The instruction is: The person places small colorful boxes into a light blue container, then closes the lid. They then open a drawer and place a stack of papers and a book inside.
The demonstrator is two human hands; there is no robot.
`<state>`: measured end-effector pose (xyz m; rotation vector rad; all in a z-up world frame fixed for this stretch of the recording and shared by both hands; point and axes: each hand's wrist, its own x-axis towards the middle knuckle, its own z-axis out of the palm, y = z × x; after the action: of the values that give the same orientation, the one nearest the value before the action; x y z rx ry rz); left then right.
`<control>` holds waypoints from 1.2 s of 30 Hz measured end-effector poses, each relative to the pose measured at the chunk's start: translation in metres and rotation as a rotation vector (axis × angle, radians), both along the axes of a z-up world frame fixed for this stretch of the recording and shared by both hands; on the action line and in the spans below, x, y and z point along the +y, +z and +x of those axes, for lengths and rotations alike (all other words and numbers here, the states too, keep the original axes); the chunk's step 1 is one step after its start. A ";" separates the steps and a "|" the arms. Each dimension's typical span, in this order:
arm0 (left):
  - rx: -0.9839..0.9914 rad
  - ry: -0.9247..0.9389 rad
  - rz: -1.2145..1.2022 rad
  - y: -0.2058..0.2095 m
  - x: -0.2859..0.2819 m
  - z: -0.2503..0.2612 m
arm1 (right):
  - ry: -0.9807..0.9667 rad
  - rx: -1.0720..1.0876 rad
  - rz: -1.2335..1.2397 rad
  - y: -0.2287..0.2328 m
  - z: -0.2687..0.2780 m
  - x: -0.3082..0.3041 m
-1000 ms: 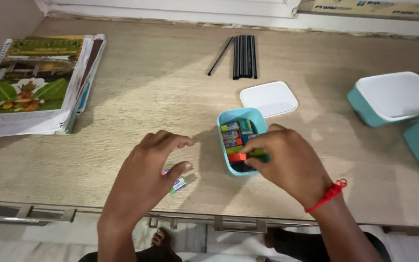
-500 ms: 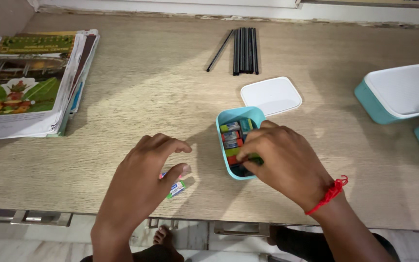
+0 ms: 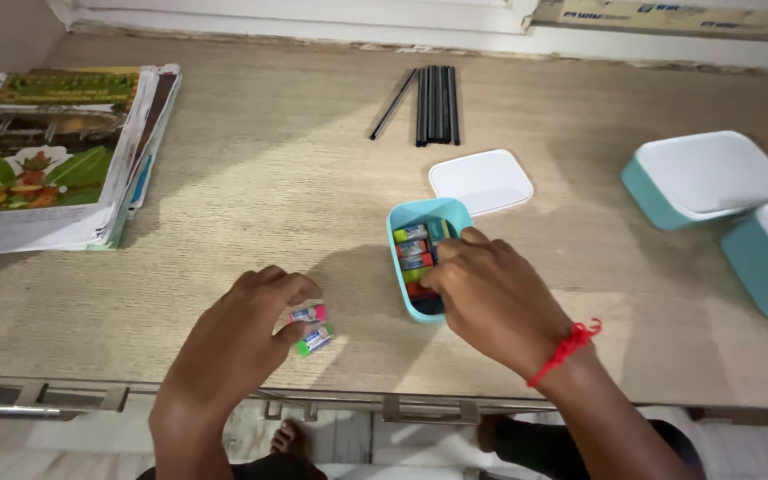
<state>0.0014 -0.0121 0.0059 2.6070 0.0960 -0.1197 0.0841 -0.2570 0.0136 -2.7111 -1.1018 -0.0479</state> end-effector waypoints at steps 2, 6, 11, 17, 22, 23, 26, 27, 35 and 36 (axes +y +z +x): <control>-0.005 -0.019 0.020 -0.007 0.003 -0.001 | 0.010 -0.014 0.009 -0.001 -0.001 -0.001; -0.019 0.017 -0.073 -0.016 0.006 0.002 | 0.018 -0.032 0.212 0.004 -0.011 -0.012; -0.079 -0.012 -0.056 -0.009 0.008 -0.004 | -0.174 -0.049 0.462 0.017 -0.038 -0.027; -0.367 -0.182 -0.337 0.008 -0.021 -0.013 | -0.144 -0.060 0.651 0.024 -0.060 -0.027; -0.391 -0.215 -0.488 0.015 -0.067 -0.004 | -0.002 -0.123 0.652 0.022 -0.063 -0.027; -0.390 -0.225 -0.516 0.016 -0.073 -0.005 | -0.020 -0.114 0.638 0.020 -0.061 -0.028; -0.513 -0.245 -0.552 0.017 -0.087 -0.004 | -0.058 -0.098 0.609 0.012 -0.053 -0.039; -0.506 -0.242 -0.520 0.016 -0.089 -0.003 | -0.062 -0.101 0.606 0.010 -0.050 -0.042; -0.369 -0.217 -0.103 0.009 -0.052 -0.001 | -0.279 0.048 0.417 0.003 -0.023 -0.049; -0.275 -0.172 -0.075 0.009 -0.043 -0.001 | -0.303 0.070 0.384 0.004 -0.019 -0.048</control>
<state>0.0001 -0.0550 0.0145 2.5260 -0.2255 0.1716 0.0656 -0.3055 0.0172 -2.4804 -0.5813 -0.1898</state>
